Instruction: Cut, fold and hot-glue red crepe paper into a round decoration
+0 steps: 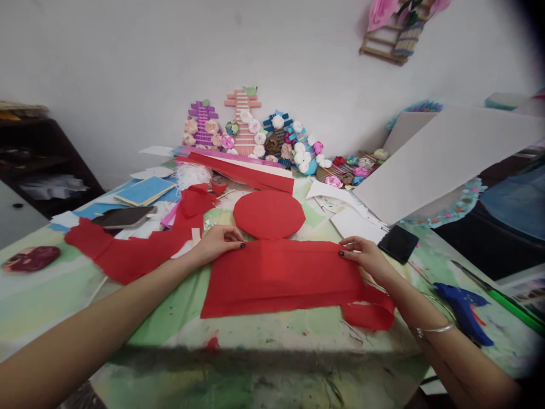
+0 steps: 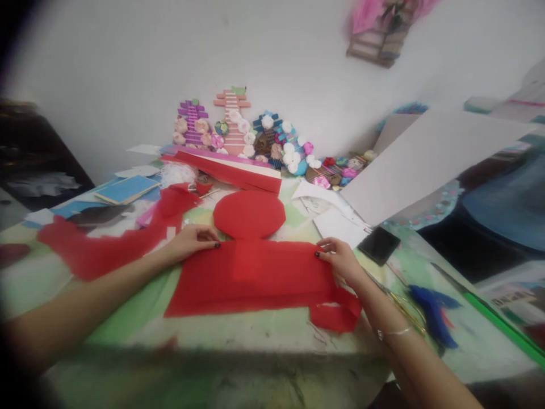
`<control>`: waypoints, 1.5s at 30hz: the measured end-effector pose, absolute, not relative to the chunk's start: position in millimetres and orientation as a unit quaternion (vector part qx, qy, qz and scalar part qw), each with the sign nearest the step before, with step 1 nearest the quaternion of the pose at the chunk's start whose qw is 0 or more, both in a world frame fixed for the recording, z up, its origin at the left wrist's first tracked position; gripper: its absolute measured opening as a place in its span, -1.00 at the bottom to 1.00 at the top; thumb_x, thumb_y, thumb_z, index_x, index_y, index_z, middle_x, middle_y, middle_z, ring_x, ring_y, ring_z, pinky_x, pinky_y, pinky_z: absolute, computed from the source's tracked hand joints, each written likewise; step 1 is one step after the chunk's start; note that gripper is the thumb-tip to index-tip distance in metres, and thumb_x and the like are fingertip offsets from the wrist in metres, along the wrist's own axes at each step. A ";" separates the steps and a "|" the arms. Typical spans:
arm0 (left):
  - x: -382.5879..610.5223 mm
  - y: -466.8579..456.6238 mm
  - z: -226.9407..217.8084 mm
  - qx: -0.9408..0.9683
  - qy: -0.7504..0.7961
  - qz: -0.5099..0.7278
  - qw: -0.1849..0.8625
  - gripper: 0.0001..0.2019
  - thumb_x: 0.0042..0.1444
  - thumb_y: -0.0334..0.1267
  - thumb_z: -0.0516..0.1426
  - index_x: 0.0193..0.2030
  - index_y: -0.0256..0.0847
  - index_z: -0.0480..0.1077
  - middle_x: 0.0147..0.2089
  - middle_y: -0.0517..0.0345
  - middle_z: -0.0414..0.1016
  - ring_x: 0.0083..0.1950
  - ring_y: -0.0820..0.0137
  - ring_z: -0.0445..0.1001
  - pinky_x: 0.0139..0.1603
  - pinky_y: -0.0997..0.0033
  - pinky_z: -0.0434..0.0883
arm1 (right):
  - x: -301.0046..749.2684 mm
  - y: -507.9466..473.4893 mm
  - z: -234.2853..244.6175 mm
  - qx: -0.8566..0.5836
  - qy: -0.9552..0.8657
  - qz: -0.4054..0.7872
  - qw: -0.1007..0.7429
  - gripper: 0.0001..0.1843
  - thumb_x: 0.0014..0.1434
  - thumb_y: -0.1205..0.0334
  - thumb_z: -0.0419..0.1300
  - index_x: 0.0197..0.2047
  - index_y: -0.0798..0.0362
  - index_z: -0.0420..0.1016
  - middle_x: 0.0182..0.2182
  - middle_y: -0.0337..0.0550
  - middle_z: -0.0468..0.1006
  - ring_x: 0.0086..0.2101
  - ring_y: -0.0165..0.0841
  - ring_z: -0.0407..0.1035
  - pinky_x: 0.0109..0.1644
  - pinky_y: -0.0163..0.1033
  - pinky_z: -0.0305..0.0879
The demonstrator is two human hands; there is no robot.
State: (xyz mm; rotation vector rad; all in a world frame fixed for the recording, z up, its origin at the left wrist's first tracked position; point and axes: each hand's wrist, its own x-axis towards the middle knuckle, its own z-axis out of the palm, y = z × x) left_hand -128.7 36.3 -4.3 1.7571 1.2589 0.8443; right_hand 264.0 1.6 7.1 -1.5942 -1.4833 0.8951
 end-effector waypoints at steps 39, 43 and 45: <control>-114.8 24.2 -8.7 0.851 0.427 0.303 0.028 -0.80 0.00 -0.45 0.10 -0.28 -0.18 0.51 -0.19 0.05 0.45 -0.10 0.25 0.34 0.00 0.19 0.28 | 137.6 -47.8 15.3 -0.523 -0.821 0.215 0.076 -0.33 0.31 0.09 -0.03 0.38 0.22 -0.04 0.35 0.09 -0.02 0.33 -0.18 -0.17 0.38 0.01 -0.20; -104.2 11.7 -8.5 0.886 0.368 0.279 0.029 -0.79 0.10 -0.48 0.04 -0.25 -0.22 0.49 -0.22 0.03 0.47 -0.12 0.27 0.32 -0.01 0.21 0.28 | 138.0 -51.7 11.0 -0.531 -0.824 0.191 0.046 -0.32 0.32 0.07 -0.05 0.40 0.19 -0.09 0.36 0.06 -0.06 0.35 -0.19 -0.25 0.39 0.05 -0.27; -100.7 6.8 -8.8 0.889 0.364 0.274 0.047 -0.80 0.12 -0.46 0.04 -0.22 -0.27 0.48 -0.21 0.01 0.48 -0.12 0.28 0.34 -0.02 0.22 0.31 | 140.0 -54.3 7.9 -0.532 -0.825 0.184 0.040 -0.32 0.32 0.05 -0.07 0.40 0.16 -0.11 0.37 0.03 -0.08 0.35 -0.19 -0.28 0.38 0.08 -0.30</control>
